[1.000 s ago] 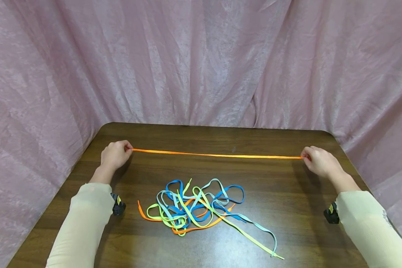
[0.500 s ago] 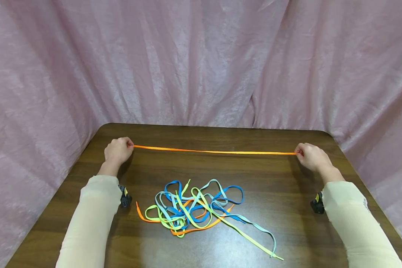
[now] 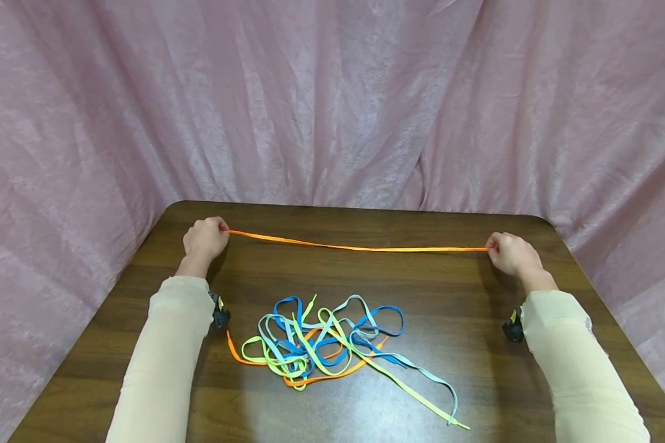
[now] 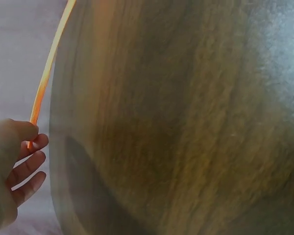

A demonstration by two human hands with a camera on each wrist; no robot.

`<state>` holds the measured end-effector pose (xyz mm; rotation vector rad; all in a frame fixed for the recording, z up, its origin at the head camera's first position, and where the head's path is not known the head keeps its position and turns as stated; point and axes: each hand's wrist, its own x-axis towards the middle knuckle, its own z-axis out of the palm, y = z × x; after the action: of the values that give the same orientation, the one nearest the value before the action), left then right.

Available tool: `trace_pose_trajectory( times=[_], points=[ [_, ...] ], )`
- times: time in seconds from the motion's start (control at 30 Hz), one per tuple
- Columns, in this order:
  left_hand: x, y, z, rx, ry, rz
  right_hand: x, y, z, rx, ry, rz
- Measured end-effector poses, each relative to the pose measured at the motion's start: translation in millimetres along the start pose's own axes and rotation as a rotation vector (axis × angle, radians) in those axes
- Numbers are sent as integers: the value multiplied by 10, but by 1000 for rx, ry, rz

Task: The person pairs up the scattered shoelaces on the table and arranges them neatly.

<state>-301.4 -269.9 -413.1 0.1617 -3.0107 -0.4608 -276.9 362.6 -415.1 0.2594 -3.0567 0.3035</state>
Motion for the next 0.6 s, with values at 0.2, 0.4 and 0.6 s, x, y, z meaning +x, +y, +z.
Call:
trace_pose_trajectory(
  times=[0.2,0.4,0.6],
  points=[
    [6,-7,97,11,-20,2,-13,-23,74,4,-13,24],
    [2,-21,168,29,-28,19,-26,-24,125,12,-21,56],
    [-12,-39,227,40,-44,27,-32,-17,178,11,-23,65]
  ],
)
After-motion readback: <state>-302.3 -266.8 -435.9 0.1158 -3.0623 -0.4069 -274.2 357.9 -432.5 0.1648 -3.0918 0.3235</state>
